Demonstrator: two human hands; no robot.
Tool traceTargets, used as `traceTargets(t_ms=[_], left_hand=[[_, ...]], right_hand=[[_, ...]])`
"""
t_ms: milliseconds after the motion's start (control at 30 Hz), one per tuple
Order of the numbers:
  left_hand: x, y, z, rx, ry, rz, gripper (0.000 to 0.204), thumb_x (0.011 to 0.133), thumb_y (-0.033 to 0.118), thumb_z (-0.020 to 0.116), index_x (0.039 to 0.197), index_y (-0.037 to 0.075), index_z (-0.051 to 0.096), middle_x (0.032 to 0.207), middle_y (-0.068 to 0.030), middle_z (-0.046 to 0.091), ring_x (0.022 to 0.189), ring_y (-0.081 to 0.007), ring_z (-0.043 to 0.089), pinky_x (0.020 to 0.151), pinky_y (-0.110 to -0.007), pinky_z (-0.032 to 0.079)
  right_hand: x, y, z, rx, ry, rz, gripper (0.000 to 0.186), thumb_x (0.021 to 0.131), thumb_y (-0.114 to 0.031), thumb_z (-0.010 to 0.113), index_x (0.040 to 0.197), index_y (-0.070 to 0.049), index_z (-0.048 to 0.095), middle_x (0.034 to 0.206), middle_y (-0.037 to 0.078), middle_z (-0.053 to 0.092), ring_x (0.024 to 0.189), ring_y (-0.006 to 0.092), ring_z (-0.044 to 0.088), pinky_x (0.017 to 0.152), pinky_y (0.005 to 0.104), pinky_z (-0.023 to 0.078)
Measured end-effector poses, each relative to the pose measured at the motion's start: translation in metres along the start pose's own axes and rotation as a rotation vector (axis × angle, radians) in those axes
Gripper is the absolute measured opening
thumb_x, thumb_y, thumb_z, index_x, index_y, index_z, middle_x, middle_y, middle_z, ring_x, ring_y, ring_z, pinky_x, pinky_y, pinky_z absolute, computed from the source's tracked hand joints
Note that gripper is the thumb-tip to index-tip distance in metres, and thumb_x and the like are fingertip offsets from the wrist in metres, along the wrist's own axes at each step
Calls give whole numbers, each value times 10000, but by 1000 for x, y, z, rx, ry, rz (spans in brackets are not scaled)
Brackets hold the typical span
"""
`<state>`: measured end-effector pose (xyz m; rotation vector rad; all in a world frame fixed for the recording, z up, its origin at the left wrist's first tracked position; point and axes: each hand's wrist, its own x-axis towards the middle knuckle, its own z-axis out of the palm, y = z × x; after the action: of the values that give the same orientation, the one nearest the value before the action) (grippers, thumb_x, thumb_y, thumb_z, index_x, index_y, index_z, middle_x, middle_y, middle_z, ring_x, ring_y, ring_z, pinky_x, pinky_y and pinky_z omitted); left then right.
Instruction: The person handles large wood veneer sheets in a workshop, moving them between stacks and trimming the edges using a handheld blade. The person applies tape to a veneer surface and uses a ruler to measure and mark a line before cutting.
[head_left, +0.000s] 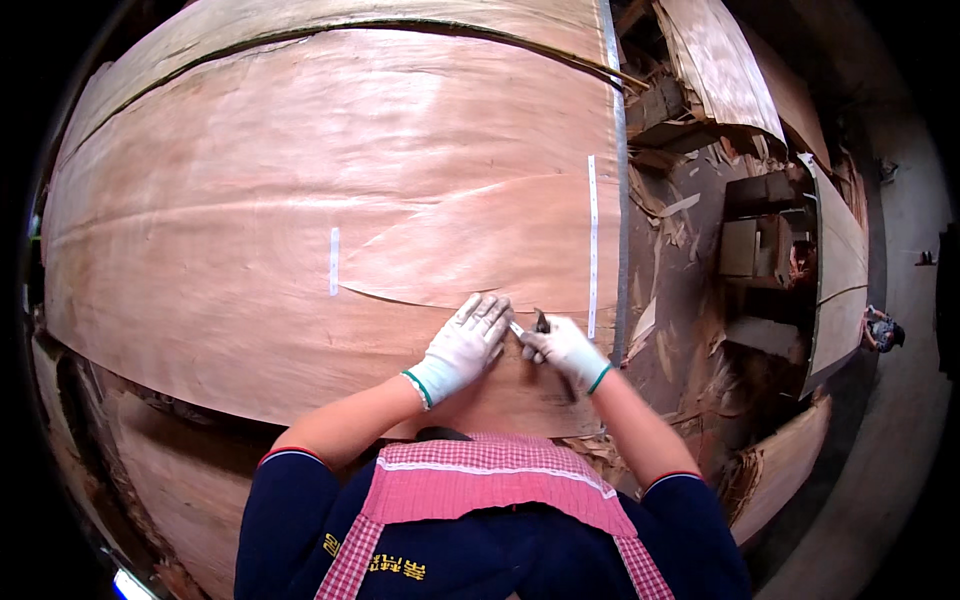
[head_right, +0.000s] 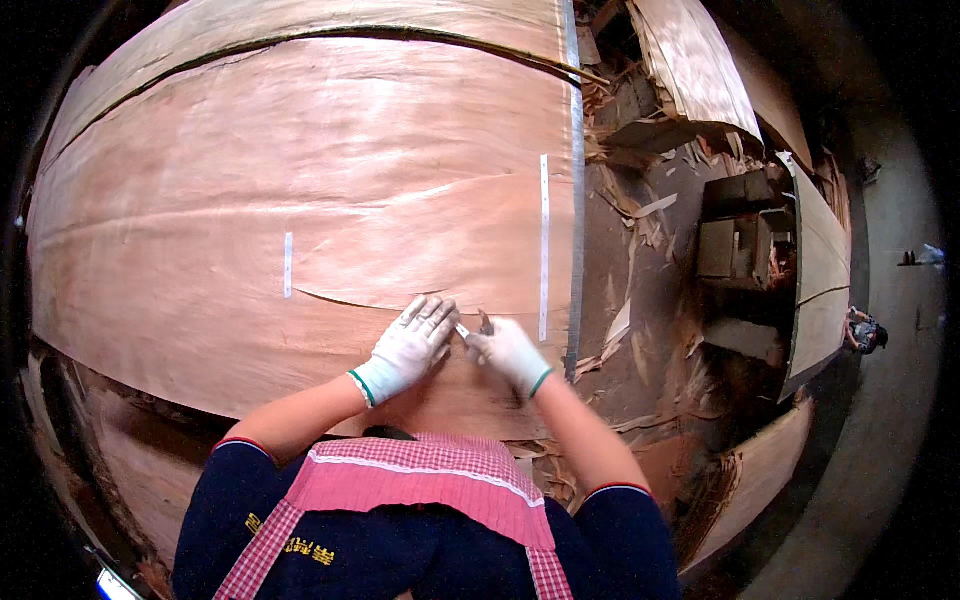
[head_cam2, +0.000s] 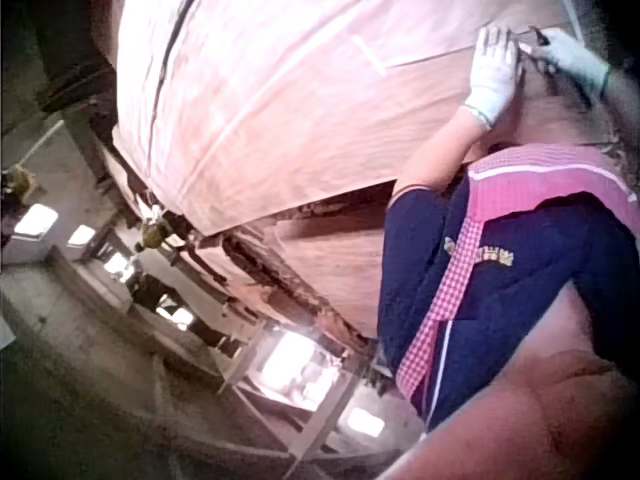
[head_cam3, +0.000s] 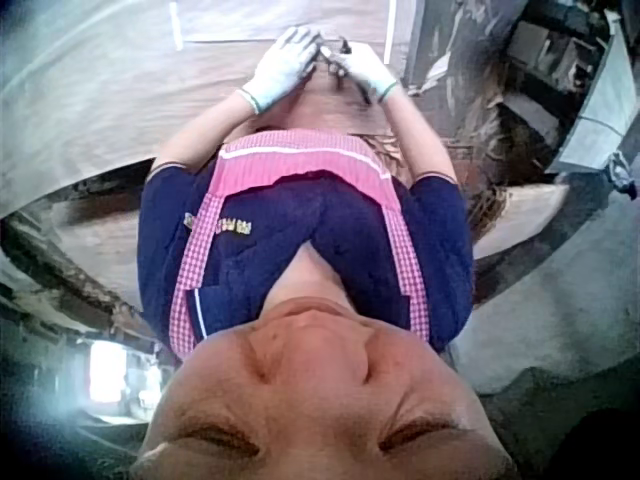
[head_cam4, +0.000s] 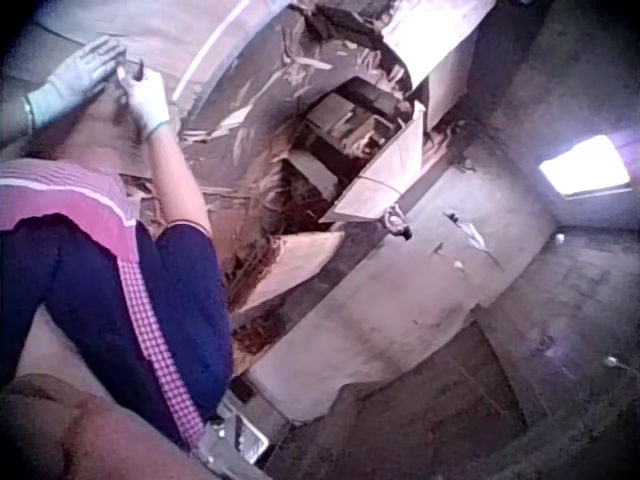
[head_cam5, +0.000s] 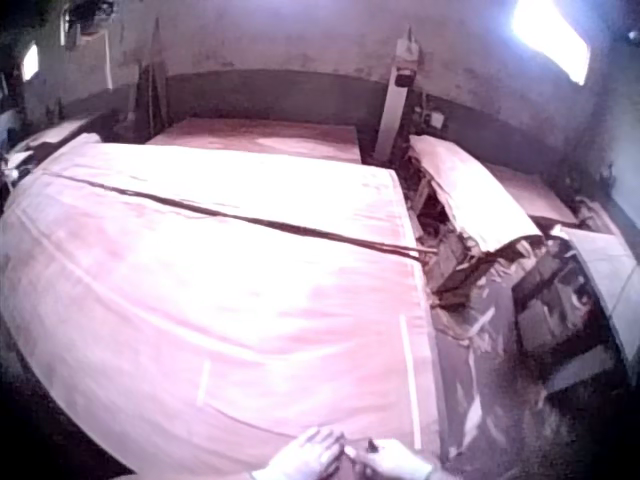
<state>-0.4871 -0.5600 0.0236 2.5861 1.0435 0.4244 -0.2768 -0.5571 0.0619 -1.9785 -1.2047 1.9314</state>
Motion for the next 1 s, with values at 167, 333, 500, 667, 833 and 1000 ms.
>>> traceTargets(t_ms=[167,333,500,667,833,1000], left_hand=[[-1,-4,2,-64,20,-23,532,841,243,604,1307,12,493,1376,-157,480,1321,-276,411,1136,-429,273],[-3,-5,-6,-86,-45,-11,591,833,264,616,1348,24,455,1420,-165,435,1345,-284,382,1149,-435,255],[-2,-10,-18,-127,-137,59,660,842,386,612,1385,61,425,1457,-184,380,1367,-328,337,1158,-448,226],[-3,-9,-18,-78,-159,63,587,862,411,586,1336,82,478,1438,-197,395,1355,-342,349,1153,-471,224],[29,-26,-18,-153,-9,-121,485,888,243,574,1324,52,483,1383,-190,466,1317,-334,405,1139,-472,246],[127,-95,-38,41,463,-146,504,879,107,551,1358,9,430,1312,-196,529,1255,-334,481,1102,-441,314]], right_hand=[[-19,13,63,431,349,-66,151,941,-132,589,924,17,574,755,79,650,605,108,590,543,235,467],[-18,35,58,402,357,-75,137,936,-122,597,910,8,567,758,76,652,593,108,583,532,237,462],[-11,39,62,369,387,-71,153,903,-117,634,869,7,552,722,87,641,595,139,592,539,273,469],[-21,-8,-13,-704,413,-201,136,820,-85,602,901,24,591,841,249,650,816,396,646,730,474,509],[16,-67,-65,-121,343,-269,310,900,-278,644,866,28,612,717,110,650,623,149,599,573,300,483],[141,-132,-45,146,287,-445,277,889,-266,649,898,12,642,738,112,665,619,142,601,579,275,477]])
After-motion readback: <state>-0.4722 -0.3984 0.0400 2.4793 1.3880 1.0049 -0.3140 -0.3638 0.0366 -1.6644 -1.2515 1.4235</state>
